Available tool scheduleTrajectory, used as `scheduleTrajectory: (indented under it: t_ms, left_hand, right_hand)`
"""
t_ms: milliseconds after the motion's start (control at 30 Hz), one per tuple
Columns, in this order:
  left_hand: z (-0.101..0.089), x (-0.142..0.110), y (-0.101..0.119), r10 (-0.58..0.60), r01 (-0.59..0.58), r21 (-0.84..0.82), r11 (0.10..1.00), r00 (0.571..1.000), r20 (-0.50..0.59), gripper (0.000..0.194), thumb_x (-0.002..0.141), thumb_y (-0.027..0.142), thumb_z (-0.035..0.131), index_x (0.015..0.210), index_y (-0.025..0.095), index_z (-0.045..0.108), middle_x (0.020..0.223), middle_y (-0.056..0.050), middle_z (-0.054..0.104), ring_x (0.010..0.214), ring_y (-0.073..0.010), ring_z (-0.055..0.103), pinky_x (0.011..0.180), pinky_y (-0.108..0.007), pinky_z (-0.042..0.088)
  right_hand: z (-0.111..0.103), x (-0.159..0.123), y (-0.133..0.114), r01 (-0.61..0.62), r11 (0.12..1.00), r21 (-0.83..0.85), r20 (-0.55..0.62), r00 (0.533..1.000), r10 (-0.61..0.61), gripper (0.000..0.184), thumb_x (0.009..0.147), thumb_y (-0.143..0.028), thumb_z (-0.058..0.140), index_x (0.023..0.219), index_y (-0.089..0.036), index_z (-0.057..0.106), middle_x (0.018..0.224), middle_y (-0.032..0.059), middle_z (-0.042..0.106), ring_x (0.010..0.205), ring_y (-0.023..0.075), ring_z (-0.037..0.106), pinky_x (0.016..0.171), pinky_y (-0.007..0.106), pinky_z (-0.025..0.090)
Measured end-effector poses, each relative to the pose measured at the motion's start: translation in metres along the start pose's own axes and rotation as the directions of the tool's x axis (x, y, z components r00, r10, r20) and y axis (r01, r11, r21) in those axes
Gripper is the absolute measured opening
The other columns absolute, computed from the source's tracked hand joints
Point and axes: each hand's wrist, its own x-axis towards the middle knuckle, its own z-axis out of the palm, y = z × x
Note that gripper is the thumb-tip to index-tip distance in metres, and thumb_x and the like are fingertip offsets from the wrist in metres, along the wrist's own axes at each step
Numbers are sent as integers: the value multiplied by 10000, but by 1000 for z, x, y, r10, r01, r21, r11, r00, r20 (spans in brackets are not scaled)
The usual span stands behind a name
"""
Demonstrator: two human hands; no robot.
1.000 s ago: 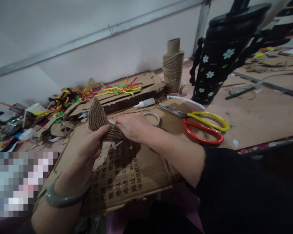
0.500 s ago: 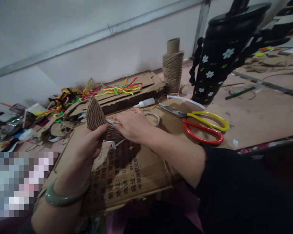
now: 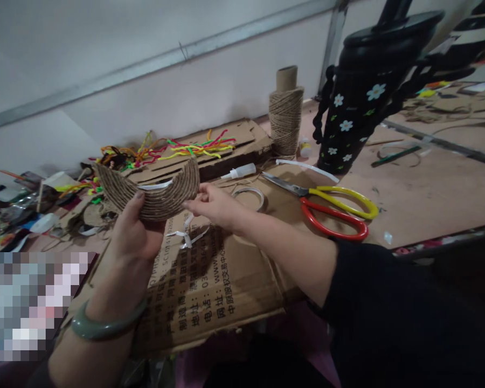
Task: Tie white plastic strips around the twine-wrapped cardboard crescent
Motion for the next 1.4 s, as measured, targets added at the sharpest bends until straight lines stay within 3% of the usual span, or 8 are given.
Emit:
scheduleTrajectory:
  t_ms: [67,167,300,433,567,667,767,1400]
  left_hand:
    - [2,-3,0,-31,32,-4,999,997,73,212,638,307,719,812,191,682,960,-38,730,1009,-230,641,841,-326,529]
    - [3,-5,1,-55,56,-6,998,990,131,267,608,309,746,831,176,684,966,-56,726,959,-232,651,790,-326,529]
    - [-2,-1,6,-59,60,-13,998,998,14,148,612,306,711,705,203,660,756,-16,703,747,-160,646,658,-261,498]
    - [-6,3,8,-74,73,-7,997,995,-64,141,645,332,674,662,200,629,606,37,631,612,-94,604,540,-197,399]
    - [-5,-4,3,-34,14,202,979,995,96,176,630,303,729,617,167,618,587,17,627,575,-85,568,557,-199,386]
    - [-2,-10,1,-169,76,325,943,949,267,206,665,333,726,642,148,637,603,0,618,573,-93,543,577,-218,400]
    - [-1,-14,2,-215,84,362,928,916,338,191,695,331,710,663,156,640,617,1,604,568,-92,515,563,-220,390]
    - [3,-17,4,-130,-24,441,897,940,316,157,637,280,693,575,177,591,539,20,565,504,-90,482,518,-220,413]
  right_hand:
    - [1,-3,-2,-23,1000,17,57,998,22,94,838,-195,547,916,-142,552,878,55,654,737,109,590,683,238,473]
    - [-2,-1,-4,-19,993,118,-26,999,22,43,831,-178,535,872,-165,538,880,40,652,734,102,581,670,224,465]
    - [-10,5,-5,97,952,291,-216,976,-33,30,822,-185,517,839,-181,493,870,17,625,721,96,559,704,241,481]
    - [-15,8,-2,243,932,270,-316,936,-153,57,814,-199,526,865,-176,514,825,-9,593,714,95,537,716,250,464]
    - [-13,7,2,272,946,173,-263,939,-222,110,811,-250,545,886,-171,534,811,-10,580,700,99,511,680,251,441]
    - [-9,5,3,268,960,79,-234,941,-244,105,810,-256,537,872,-171,534,800,-10,568,687,99,495,641,245,422]
    - [-8,4,3,276,961,21,-193,944,-267,94,808,-248,529,865,-174,528,785,-11,560,681,103,494,635,250,423]
    - [-9,2,5,329,921,-207,-67,935,-349,237,706,-211,592,916,-185,487,862,16,568,804,154,545,729,307,466]
